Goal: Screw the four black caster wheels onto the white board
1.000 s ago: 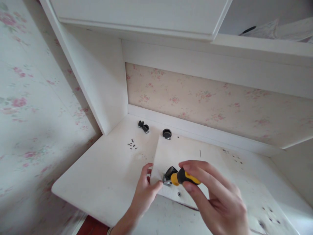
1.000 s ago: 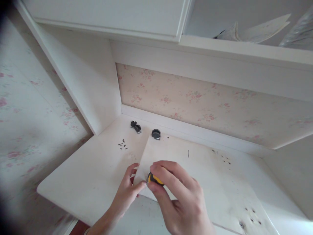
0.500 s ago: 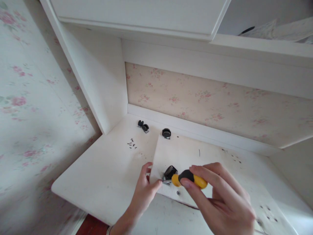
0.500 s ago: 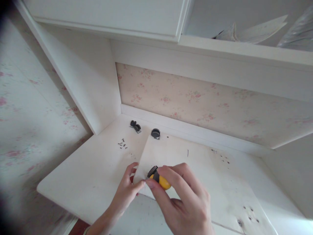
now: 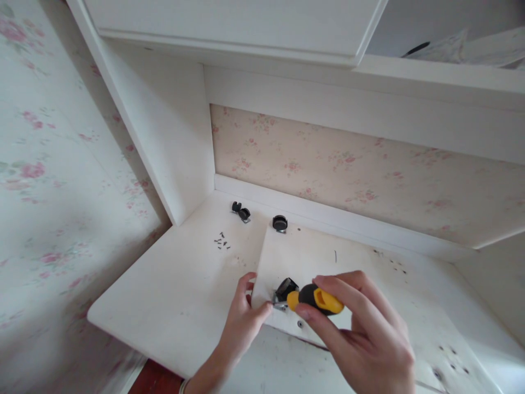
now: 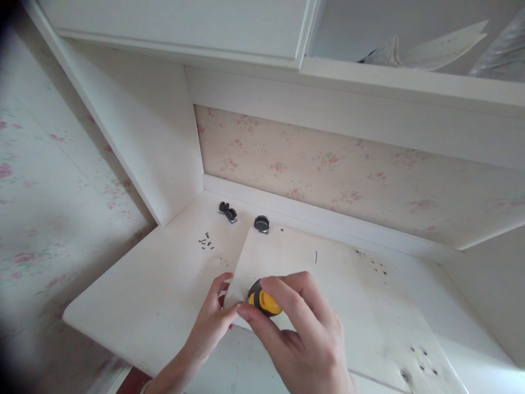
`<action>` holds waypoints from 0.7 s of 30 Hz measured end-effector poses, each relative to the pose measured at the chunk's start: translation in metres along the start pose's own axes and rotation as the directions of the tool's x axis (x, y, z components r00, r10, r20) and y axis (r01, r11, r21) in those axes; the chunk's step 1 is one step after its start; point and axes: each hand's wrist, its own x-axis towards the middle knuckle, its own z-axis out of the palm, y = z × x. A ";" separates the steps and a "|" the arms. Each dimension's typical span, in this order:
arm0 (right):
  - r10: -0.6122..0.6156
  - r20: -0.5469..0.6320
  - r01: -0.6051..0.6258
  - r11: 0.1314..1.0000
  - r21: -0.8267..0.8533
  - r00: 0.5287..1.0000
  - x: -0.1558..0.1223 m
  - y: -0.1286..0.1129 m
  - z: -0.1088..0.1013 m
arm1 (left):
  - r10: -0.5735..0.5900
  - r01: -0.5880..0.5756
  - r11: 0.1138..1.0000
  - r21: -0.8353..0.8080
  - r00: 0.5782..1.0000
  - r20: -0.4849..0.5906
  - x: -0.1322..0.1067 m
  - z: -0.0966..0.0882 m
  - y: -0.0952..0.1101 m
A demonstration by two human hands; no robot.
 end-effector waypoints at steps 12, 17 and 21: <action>0.005 0.060 -0.009 0.997 0.072 0.998 -0.005 0.003 0.001 | 0.029 -0.029 1.000 0.008 1.000 0.001 -0.001 -0.001 0.001; -0.035 -0.027 0.035 0.999 0.016 0.999 -0.006 0.001 0.007 | 0.036 -0.036 0.999 0.010 0.999 0.018 0.001 -0.001 -0.003; 0.054 0.192 -0.073 0.993 0.095 0.980 -0.012 0.003 0.002 | 0.045 -0.046 0.999 0.011 0.999 0.009 0.002 -0.002 -0.004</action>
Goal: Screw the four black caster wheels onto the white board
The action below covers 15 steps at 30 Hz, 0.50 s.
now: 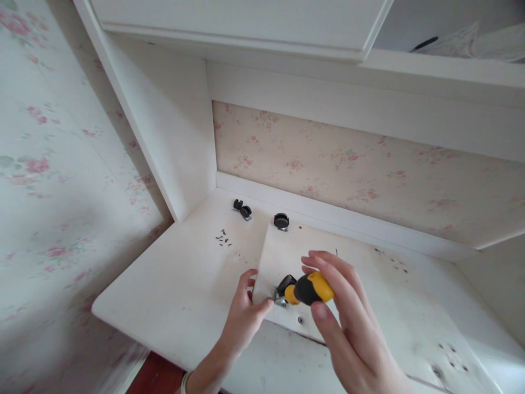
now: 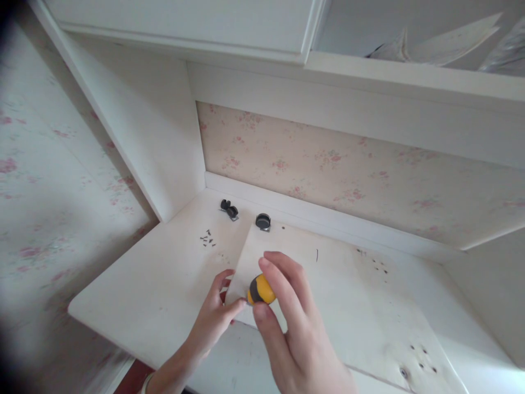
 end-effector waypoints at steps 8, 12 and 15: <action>0.022 -0.152 -0.008 0.996 0.088 0.988 0.001 0.002 0.005 | -0.011 0.011 1.000 -0.004 1.000 -0.011 -0.002 0.000 0.004; 0.109 -0.149 -0.102 0.993 0.056 0.983 0.004 0.003 0.008 | -0.018 0.018 1.000 -0.005 1.000 -0.006 -0.002 0.000 0.002; 0.075 -0.025 -0.073 0.994 0.087 0.997 0.001 0.004 0.006 | -0.012 0.012 1.000 0.018 1.000 -0.003 -0.001 -0.001 0.001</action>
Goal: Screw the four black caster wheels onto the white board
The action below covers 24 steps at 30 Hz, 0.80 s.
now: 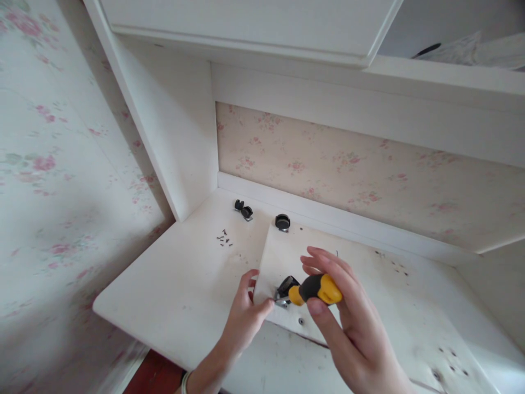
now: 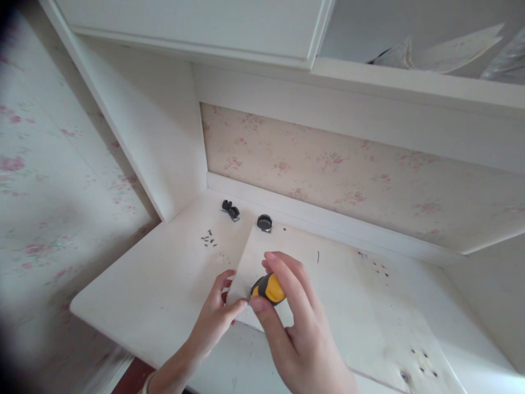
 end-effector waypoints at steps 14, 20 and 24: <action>-0.169 -0.173 0.115 0.952 -0.282 0.970 0.007 -0.010 0.005 | 0.013 -0.014 1.000 0.025 1.000 0.014 -0.001 -0.001 0.005; -0.113 -0.225 0.039 0.950 -0.310 0.968 0.003 -0.010 0.009 | 0.075 -0.075 0.997 0.006 0.997 0.023 0.000 -0.002 -0.001; 0.018 -0.160 -0.053 0.975 -0.218 0.987 0.002 -0.010 0.007 | 0.094 -0.094 0.996 -0.011 0.995 0.041 0.000 -0.002 -0.004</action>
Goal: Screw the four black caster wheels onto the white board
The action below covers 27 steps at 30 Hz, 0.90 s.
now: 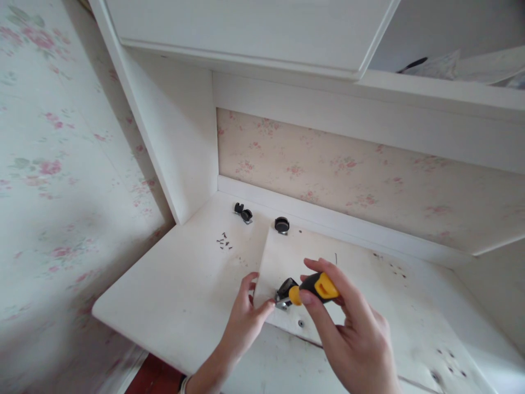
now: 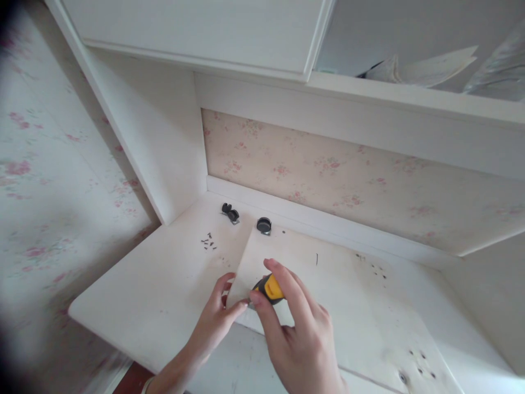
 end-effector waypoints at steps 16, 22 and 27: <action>-0.108 -0.121 0.131 0.972 0.194 0.987 -0.008 0.003 -0.013 | 0.028 -0.029 0.999 0.027 0.999 0.016 0.003 0.000 -0.005; -0.177 -0.059 0.179 0.983 0.032 0.982 -0.001 0.006 -0.012 | 0.028 -0.029 0.998 0.058 0.999 0.017 0.000 0.000 -0.007; -0.146 -0.107 0.152 0.987 0.054 0.983 -0.005 0.007 -0.014 | 0.052 -0.029 0.955 0.296 0.996 -0.069 0.013 -0.024 -0.014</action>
